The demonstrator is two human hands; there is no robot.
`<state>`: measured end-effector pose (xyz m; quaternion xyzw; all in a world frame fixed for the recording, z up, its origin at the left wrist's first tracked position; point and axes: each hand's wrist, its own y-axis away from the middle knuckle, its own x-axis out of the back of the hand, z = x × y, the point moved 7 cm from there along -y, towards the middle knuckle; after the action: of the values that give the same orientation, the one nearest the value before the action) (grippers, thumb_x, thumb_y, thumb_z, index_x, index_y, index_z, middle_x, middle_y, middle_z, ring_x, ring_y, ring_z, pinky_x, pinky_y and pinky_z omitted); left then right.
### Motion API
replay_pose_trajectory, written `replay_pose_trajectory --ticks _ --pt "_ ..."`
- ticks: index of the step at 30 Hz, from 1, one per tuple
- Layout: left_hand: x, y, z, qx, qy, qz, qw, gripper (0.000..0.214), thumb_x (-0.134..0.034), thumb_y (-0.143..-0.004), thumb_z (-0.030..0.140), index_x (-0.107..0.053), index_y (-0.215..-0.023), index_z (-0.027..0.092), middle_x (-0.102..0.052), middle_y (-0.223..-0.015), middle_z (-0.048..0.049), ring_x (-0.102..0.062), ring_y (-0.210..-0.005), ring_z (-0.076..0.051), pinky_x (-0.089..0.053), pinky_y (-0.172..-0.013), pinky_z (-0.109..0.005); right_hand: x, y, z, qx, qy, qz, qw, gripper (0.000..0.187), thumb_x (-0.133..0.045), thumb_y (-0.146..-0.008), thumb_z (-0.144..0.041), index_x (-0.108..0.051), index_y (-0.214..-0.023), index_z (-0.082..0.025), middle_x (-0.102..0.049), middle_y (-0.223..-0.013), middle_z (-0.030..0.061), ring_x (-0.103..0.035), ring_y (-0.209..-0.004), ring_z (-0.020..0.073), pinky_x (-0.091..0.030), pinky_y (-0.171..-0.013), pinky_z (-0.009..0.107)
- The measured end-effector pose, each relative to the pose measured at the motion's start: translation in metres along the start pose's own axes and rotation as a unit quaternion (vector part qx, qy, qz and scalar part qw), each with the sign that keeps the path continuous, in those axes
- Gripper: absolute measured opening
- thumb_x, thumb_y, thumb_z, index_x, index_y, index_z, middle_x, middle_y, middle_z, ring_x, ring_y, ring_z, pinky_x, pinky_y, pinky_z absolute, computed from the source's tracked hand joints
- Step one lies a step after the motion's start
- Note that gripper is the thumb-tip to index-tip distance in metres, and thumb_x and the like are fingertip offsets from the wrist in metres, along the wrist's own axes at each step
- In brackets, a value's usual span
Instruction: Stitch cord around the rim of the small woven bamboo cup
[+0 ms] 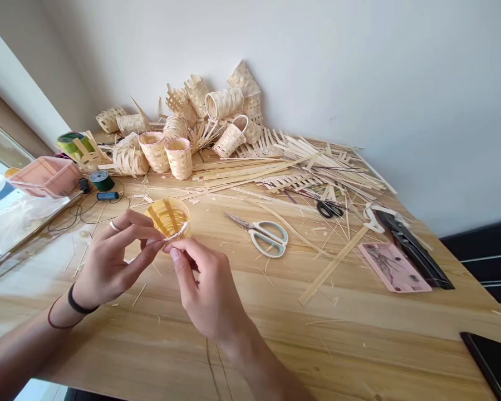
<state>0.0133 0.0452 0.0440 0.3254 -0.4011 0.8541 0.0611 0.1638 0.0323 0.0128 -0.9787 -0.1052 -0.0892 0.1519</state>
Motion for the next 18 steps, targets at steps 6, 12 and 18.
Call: replay_pose_trajectory --ticks 6,12,18 --pt "-0.0018 0.0001 0.0019 -0.006 -0.001 -0.007 1.0 0.009 -0.066 -0.095 0.011 -0.068 -0.098 0.02 -0.063 -0.094 -0.0033 -0.063 -0.087 -0.013 -0.056 -0.072 -0.025 -0.0025 0.0004 0.0022 -0.016 -0.006 -0.015 1.0 0.023 -0.053 -0.105 -0.028 -0.075 -0.101 -0.018 -0.063 -0.072 -0.001 -0.046 -0.057 0.0109 -0.035 -0.05 0.024" --pt "-0.0015 -0.0002 0.0029 -0.002 0.005 -0.011 1.0 0.01 -0.065 -0.096 0.011 -0.068 -0.101 0.02 -0.065 -0.094 -0.0043 -0.064 -0.087 -0.014 -0.057 -0.072 -0.026 0.0001 0.0004 0.0028 -0.012 0.02 -0.01 1.0 0.024 -0.052 -0.105 -0.028 -0.072 -0.096 -0.018 -0.055 -0.066 -0.0032 -0.041 -0.054 0.0106 -0.033 -0.05 0.025" --pt "0.0009 -0.0003 0.0051 -0.027 -0.034 0.005 0.999 0.013 -0.065 -0.095 0.01 -0.068 -0.103 0.02 -0.067 -0.096 -0.004 -0.066 -0.085 -0.013 -0.058 -0.072 -0.025 0.0052 -0.0014 0.007 -0.015 0.049 0.01 0.999 0.024 -0.052 -0.104 -0.029 -0.07 -0.095 -0.018 -0.051 -0.062 -0.0043 -0.04 -0.052 0.0108 -0.031 -0.049 0.027"
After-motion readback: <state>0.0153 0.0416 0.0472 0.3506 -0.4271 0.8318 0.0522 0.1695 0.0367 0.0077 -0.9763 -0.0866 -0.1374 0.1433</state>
